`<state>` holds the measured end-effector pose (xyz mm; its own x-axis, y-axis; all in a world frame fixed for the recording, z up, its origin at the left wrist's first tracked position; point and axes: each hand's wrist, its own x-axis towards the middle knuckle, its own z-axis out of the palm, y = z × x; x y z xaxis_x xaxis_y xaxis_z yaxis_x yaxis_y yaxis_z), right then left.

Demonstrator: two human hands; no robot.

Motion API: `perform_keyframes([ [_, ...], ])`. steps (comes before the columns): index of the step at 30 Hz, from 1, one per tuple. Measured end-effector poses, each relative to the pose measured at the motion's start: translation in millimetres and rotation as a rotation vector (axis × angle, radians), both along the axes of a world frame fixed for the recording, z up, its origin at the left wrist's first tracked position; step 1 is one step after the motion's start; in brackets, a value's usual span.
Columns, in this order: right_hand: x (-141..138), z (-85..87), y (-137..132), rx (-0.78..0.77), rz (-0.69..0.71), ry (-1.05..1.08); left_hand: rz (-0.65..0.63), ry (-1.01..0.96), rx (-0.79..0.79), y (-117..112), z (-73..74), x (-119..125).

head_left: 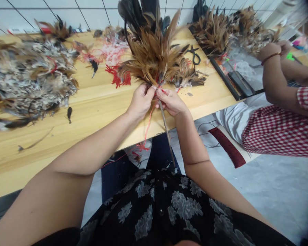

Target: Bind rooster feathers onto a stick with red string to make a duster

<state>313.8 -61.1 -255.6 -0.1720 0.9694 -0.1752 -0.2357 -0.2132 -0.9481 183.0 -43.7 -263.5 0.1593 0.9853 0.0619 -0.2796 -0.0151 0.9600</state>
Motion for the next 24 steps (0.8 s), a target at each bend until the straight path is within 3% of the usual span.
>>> perform_keyframes([
  [8, -7.4, 17.6, -5.9, -0.019, -0.033, -0.033, -0.017, 0.010, 0.023, -3.2, 7.1, -0.5],
  [12, -16.2, 18.9, -8.4, 0.002, -0.093, -0.067, -0.084, 0.028, 0.011, -6.2, 12.2, -3.2],
  [20, -27.2, 21.8, -11.4, -0.008, -0.214, -0.061, -0.103, 0.002, 0.050, -5.1, 13.3, -2.9],
  [24, -20.4, 28.8, -13.6, -0.030, -0.272, -0.005, -0.289, -0.056, -0.062, -6.4, 15.0, -9.2],
])
